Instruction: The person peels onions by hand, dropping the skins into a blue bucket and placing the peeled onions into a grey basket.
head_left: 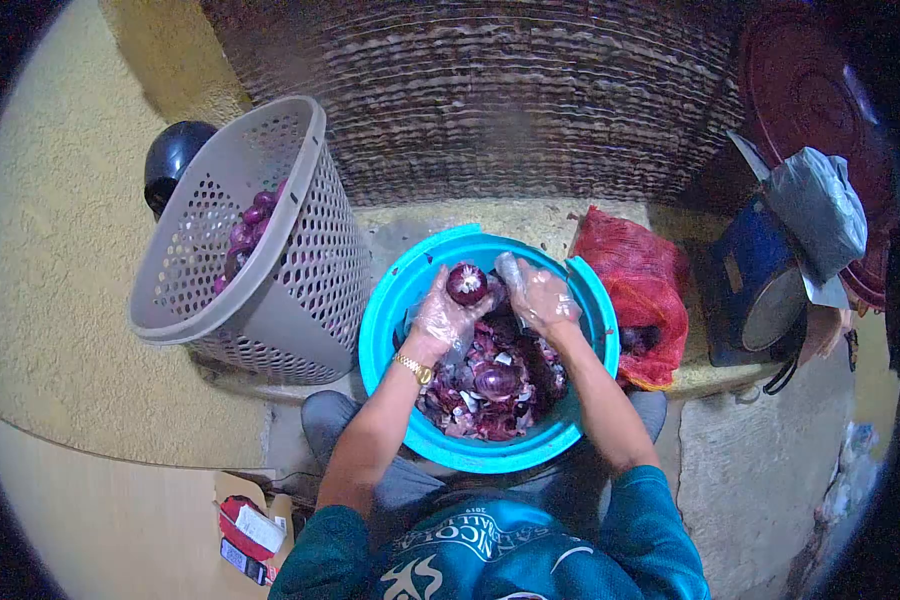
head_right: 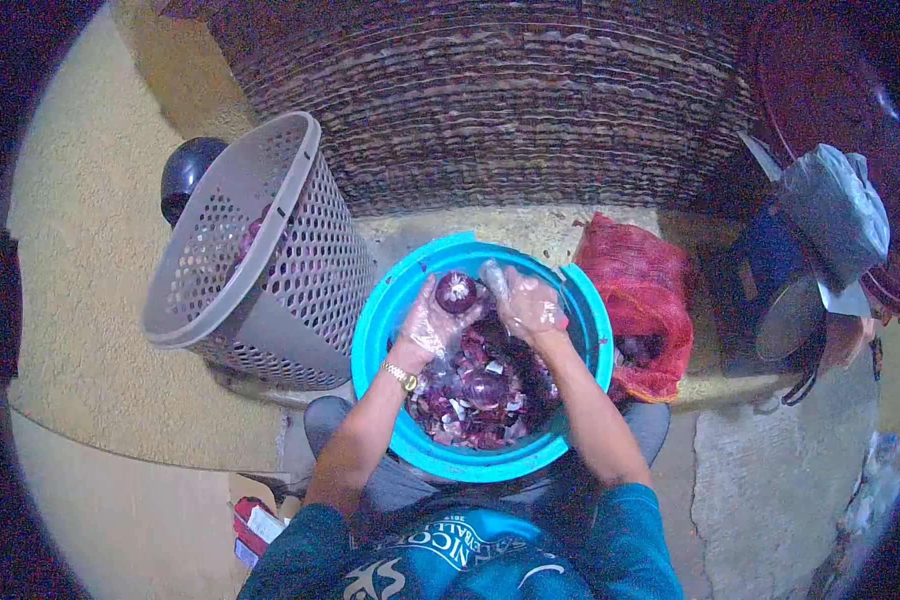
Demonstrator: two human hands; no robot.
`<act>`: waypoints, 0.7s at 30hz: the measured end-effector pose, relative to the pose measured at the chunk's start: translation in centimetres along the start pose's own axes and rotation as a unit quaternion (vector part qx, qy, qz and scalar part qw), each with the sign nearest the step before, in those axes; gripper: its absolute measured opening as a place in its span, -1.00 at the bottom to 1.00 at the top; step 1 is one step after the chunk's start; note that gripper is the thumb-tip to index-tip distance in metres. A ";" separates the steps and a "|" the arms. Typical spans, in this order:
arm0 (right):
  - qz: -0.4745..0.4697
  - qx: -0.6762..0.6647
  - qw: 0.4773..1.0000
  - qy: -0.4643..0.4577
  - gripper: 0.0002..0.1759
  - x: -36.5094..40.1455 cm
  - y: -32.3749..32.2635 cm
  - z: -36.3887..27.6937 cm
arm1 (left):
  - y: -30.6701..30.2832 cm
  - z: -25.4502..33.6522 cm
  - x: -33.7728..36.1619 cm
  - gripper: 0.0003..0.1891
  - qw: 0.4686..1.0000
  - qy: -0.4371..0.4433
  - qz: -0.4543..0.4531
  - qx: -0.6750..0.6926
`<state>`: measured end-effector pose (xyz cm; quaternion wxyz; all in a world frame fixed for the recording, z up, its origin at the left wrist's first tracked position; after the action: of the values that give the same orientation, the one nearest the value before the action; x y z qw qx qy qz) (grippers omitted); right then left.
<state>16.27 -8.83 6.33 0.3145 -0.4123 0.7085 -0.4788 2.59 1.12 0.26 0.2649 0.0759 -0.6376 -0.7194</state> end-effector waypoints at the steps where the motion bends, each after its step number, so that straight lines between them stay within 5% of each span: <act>1: 0.006 -0.009 1.000 0.004 -0.36 -0.1 0.2 0.1 | -0.1 0.1 -0.1 -0.59 1.000 -0.008 -0.020 0.017; 7: 0.065 -0.047 0.997 -0.011 -0.24 0.2 0.3 -0.1 | 0.4 0.1 0.4 -0.61 0.989 0.095 0.003 -0.109; 12: 0.124 -0.081 0.980 -0.132 -0.22 0.2 0.3 -0.6 | 0.0 0.3 0.1 -0.56 0.991 0.089 0.005 -0.098; 21: 0.131 -0.080 0.979 -0.134 -0.30 0.2 0.8 0.1 | 0.0 0.1 -0.2 -0.45 0.995 0.025 -0.075 -0.063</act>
<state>16.09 -8.88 5.57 0.4323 -0.4002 0.7438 -0.3157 2.71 1.25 0.23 0.2302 0.1243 -0.5767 -0.7740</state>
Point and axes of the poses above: each hand's wrist, its own x-axis away from the middle knuckle, its own y-axis out of the palm, z = x × y, the point moved 3 cm from there along -x, towards the middle knuckle, and after that the axes turned 10 degrees about x, right-handed, at the moved point
